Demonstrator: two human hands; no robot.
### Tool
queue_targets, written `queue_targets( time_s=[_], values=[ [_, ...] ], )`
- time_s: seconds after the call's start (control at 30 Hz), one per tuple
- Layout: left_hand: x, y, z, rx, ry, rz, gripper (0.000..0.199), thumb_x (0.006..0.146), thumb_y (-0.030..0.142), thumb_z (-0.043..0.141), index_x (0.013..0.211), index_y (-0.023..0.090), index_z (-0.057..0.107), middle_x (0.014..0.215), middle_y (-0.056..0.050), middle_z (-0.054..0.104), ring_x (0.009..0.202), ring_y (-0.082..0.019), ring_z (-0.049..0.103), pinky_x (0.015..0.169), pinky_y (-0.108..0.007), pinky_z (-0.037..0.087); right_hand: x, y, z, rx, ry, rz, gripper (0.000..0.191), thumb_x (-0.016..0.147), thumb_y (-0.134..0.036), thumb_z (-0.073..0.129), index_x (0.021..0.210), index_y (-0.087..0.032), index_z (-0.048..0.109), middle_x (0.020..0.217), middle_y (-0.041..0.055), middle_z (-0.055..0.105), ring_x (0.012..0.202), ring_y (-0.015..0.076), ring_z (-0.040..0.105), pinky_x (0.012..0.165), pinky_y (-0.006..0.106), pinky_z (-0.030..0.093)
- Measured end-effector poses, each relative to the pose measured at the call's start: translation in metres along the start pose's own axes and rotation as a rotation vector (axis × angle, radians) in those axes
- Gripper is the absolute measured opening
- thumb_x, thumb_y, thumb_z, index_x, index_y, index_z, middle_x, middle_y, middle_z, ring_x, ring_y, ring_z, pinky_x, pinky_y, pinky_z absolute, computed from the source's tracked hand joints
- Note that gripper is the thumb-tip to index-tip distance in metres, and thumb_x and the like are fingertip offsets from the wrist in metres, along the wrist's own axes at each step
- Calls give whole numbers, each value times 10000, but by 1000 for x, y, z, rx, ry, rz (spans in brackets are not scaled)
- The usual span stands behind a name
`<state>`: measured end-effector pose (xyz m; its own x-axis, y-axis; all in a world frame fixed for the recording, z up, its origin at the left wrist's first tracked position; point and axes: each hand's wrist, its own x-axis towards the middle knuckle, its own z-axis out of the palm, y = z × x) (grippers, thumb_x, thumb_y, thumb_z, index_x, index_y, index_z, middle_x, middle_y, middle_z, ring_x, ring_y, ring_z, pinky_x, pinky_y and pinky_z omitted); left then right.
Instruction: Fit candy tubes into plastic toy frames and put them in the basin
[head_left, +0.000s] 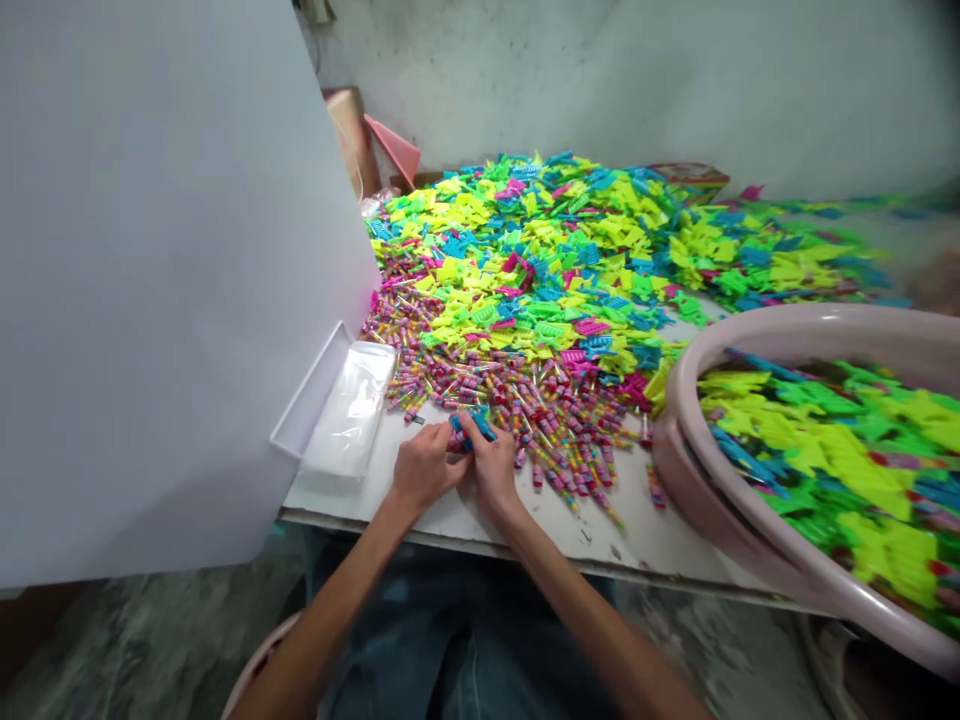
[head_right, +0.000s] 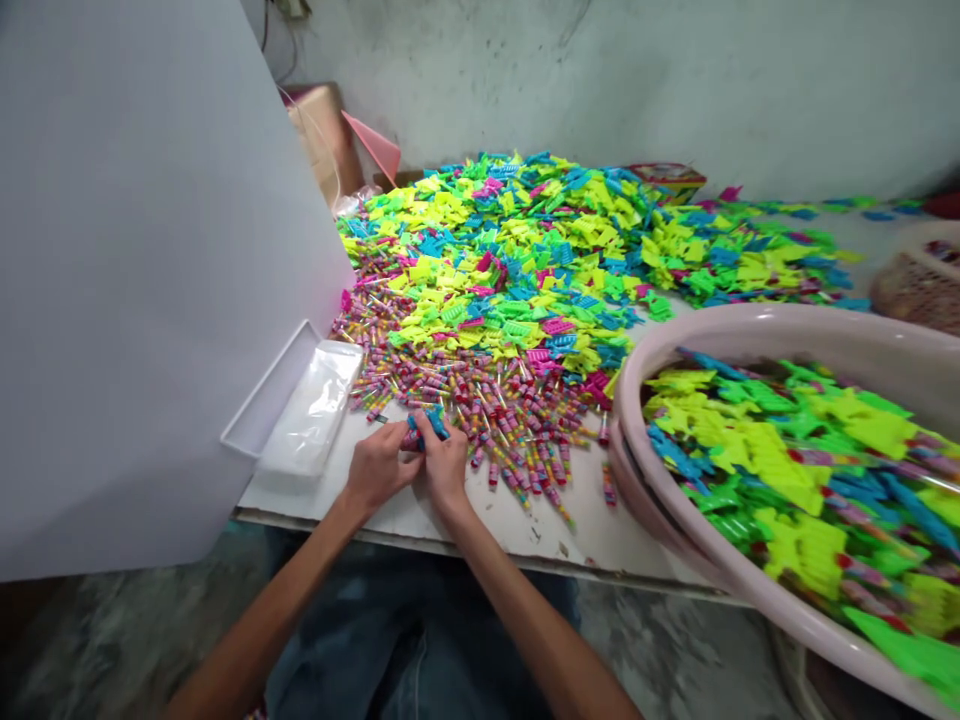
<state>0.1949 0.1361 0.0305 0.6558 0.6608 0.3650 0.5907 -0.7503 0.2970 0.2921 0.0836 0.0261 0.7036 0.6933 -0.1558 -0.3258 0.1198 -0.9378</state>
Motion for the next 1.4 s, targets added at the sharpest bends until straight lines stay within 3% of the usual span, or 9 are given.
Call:
queue_targets(
  time_s=[0.2, 0.43, 0.67, 0.8, 0.97, 1.07, 1.2, 1.4],
  values=[
    [1, 4, 1, 24, 33, -44, 236, 836, 407, 616, 834, 186, 531, 815, -68, 654, 795, -215, 642, 628, -268, 449, 3, -3, 3, 49, 25, 17, 365, 680, -498, 767, 609, -168, 628, 556, -45, 550, 528, 111, 457, 514, 232, 381],
    [4, 5, 0, 3, -12, -68, 237, 864, 396, 592, 908, 191, 482, 810, -51, 656, 749, -214, 662, 585, -265, 444, 2, -5, 7, 25, 40, -7, 319, 719, -477, 744, 689, -167, 674, 629, -30, 599, 591, 128, 495, 589, 242, 415],
    [2, 6, 0, -25, -64, -77, 219, 865, 372, 592, 919, 189, 484, 828, -56, 654, 766, -228, 666, 591, -282, 462, 0, -7, 4, -56, 9, -66, 307, 744, -439, 741, 627, -172, 644, 582, -50, 539, 571, 116, 450, 576, 237, 381],
    [3, 6, 0, -35, -64, -81, 257, 869, 420, 589, 907, 190, 481, 828, -54, 645, 772, -224, 664, 602, -282, 481, 1, -7, 3, 6, -2, -3, 337, 705, -433, 774, 570, -174, 604, 551, -52, 525, 538, 110, 446, 527, 233, 364],
    [3, 4, 1, -141, 29, 36, 323, 893, 475, 563, 1018, 188, 485, 916, -61, 648, 853, -204, 663, 673, -270, 520, 4, -10, -1, 149, -3, 111, 299, 696, -454, 780, 708, -175, 675, 645, -25, 629, 544, 121, 533, 523, 239, 438],
    [2, 2, 0, -217, 91, 124, 241, 967, 388, 468, 1086, 180, 494, 935, -56, 652, 835, -162, 660, 699, -241, 519, 6, -20, -5, 273, 4, 209, 287, 664, -422, 820, 745, -175, 700, 678, -12, 667, 545, 118, 567, 502, 226, 459],
    [1, -1, 4, -185, 146, 80, 234, 1022, 246, 318, 1039, 169, 538, 900, -64, 668, 828, -149, 657, 721, -235, 497, 12, -36, -15, 299, -19, 220, 289, 643, -412, 841, 707, -170, 697, 646, -15, 666, 523, 118, 579, 481, 230, 480],
    [3, -2, 12, -131, 160, 26, 244, 1009, 279, 392, 974, 165, 605, 870, -65, 698, 776, -156, 663, 631, -225, 436, 14, -48, -26, 317, 7, 161, 270, 628, -349, 862, 767, -182, 701, 743, -34, 687, 643, 121, 618, 570, 229, 528]
  ],
)
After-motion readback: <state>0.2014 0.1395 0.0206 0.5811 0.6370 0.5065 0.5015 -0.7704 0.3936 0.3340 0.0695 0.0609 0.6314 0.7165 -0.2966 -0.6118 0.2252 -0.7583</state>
